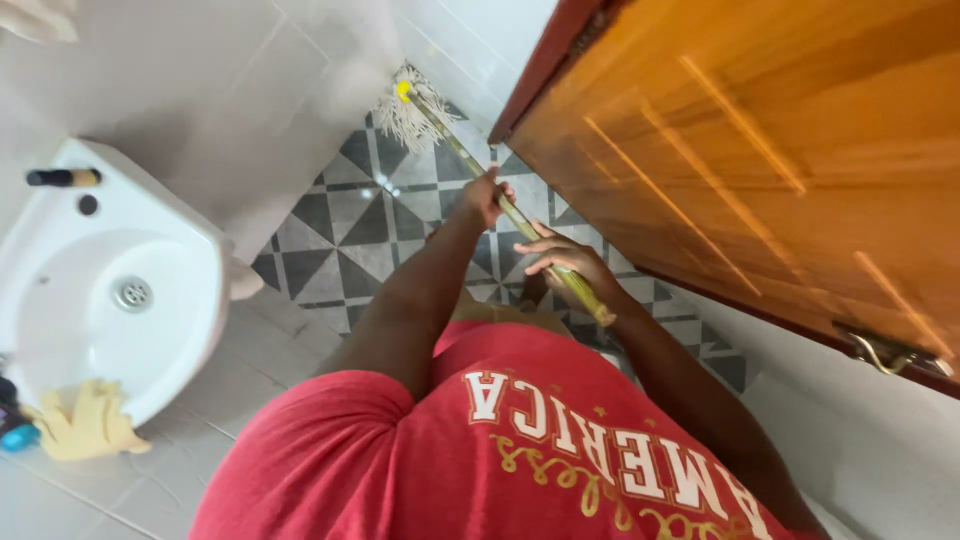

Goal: The recorder uses a mop and bucket to clean a tiled bathroom floor.

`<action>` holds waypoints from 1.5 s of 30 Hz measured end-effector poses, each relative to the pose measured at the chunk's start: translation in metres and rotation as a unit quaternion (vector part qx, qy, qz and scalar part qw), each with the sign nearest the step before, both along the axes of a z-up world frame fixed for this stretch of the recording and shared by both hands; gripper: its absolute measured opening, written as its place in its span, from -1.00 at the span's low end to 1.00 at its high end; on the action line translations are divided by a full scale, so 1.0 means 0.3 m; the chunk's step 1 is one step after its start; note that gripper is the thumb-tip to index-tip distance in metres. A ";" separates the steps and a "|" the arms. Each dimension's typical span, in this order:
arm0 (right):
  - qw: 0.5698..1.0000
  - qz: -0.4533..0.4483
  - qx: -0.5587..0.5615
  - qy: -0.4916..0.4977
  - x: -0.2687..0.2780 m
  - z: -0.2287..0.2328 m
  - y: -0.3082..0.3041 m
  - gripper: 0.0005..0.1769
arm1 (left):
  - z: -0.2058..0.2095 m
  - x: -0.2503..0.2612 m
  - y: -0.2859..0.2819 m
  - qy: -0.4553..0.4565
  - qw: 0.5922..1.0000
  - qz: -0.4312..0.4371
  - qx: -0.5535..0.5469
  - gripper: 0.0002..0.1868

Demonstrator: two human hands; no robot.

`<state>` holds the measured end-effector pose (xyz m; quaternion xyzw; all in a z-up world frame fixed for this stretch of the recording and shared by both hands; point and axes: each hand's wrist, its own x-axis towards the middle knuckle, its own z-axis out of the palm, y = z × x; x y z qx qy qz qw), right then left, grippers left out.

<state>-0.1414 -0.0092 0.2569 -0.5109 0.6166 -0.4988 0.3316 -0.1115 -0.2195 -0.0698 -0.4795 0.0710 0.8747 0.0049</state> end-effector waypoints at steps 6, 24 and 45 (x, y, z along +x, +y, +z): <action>0.983 -0.060 -0.136 -0.109 0.074 0.312 -0.180 -0.47 | 0.111 -0.045 -0.165 0.264 0.960 0.069 0.063 -0.81; 0.991 0.059 -0.008 -0.122 0.194 0.807 0.016 -0.51 | 1.126 0.164 -0.066 0.513 0.813 -0.127 0.245 -0.81; 0.766 -0.271 0.211 -0.543 0.270 0.321 0.236 -0.50 | -0.085 0.191 0.029 -0.039 0.957 -0.280 0.060 -0.86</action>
